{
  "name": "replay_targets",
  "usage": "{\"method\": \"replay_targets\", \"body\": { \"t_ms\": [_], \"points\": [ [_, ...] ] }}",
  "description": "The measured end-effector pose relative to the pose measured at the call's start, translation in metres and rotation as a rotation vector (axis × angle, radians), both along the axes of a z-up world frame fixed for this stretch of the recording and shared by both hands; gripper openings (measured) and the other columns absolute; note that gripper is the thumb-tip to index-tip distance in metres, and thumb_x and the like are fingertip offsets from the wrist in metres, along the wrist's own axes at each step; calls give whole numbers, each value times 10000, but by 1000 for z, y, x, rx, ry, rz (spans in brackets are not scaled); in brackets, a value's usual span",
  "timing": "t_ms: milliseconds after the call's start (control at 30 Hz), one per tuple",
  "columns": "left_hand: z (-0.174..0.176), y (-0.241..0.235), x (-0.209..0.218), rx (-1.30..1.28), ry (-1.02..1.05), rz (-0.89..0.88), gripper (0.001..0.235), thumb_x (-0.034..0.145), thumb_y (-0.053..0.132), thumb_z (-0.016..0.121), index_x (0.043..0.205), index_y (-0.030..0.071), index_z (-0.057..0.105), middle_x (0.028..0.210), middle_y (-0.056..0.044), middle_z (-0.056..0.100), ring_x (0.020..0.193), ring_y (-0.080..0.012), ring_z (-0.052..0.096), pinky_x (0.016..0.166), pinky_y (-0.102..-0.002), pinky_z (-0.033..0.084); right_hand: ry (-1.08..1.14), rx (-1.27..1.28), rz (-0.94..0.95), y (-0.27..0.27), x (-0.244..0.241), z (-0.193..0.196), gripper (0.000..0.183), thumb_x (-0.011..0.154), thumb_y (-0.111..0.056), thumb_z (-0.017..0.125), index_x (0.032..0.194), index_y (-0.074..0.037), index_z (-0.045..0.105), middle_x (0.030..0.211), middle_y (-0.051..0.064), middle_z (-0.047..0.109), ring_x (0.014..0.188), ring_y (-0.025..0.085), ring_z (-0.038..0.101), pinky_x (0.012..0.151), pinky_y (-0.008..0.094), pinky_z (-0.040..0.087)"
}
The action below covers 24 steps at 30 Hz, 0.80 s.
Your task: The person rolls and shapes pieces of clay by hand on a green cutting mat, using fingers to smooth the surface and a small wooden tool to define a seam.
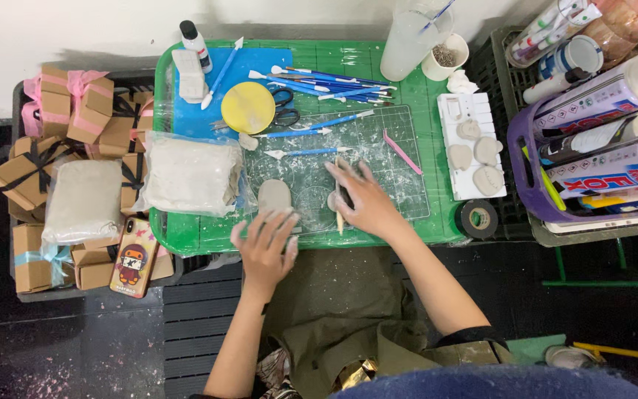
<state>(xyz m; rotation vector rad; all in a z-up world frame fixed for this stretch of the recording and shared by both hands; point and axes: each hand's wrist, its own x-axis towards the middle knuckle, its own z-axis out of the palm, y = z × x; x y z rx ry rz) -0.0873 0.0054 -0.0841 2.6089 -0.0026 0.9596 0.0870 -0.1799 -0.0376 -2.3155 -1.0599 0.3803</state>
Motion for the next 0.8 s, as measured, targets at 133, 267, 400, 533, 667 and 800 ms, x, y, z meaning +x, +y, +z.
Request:
{"method": "replay_targets", "body": {
  "t_ms": [133, 267, 400, 533, 667, 800],
  "points": [
    [6, 16, 14, -98, -58, 57, 313, 1002, 245, 598, 1288, 154, 684, 1324, -3, 657, 1292, -235, 587, 1114, -464, 270, 64, 113, -29, 15, -14, -17, 715, 987, -54, 498, 1636, -102, 204, 1643, 227, 340, 1491, 448, 321, 1281, 535, 150],
    [10, 19, 26, -102, -79, 44, 315, 1020, 269, 599, 1289, 120, 667, 1344, -41, 653, 1296, -263, 578, 1112, -466, 273, -103, 45, -36, 27, -33, -22, 779, 905, 40, 465, 1625, -35, 177, 1647, 245, 311, 1514, 411, 346, 1289, 573, 144],
    [6, 16, 27, -93, -52, 26, 360, 1024, 282, 577, 1316, 90, 664, 1353, -47, 652, 1292, -264, 579, 1090, -469, 270, -293, -43, -76, 27, -37, -21, 626, 1023, -128, 504, 1588, -51, 246, 1638, 143, 371, 1531, 339, 333, 1246, 618, 145],
    [2, 16, 24, -104, -31, 58, 374, 1041, 307, 545, 1320, 84, 653, 1379, -52, 641, 1323, -268, 561, 1117, -487, 269, -443, -269, -56, 15, -26, -16, 576, 1040, -347, 492, 1543, -139, 303, 1676, 91, 309, 1552, 319, 223, 1232, 613, 117],
    [-1, 16, 25, -107, -11, 79, 401, 1048, 328, 524, 1348, 85, 634, 1395, -53, 632, 1342, -278, 538, 1123, -493, 269, -270, -264, -66, 29, -35, -10, 792, 991, -525, 512, 1584, -88, 221, 1669, 149, 191, 1534, 348, 141, 1202, 631, 71],
    [0, 16, 22, -120, 0, 80, 434, 1048, 353, 504, 1367, 85, 625, 1404, -59, 630, 1352, -287, 531, 1122, -495, 274, -318, -239, -31, 34, -42, -5, 915, 929, -633, 515, 1623, -131, 193, 1689, 175, 119, 1567, 389, 82, 1216, 651, 15]
  ]
}}
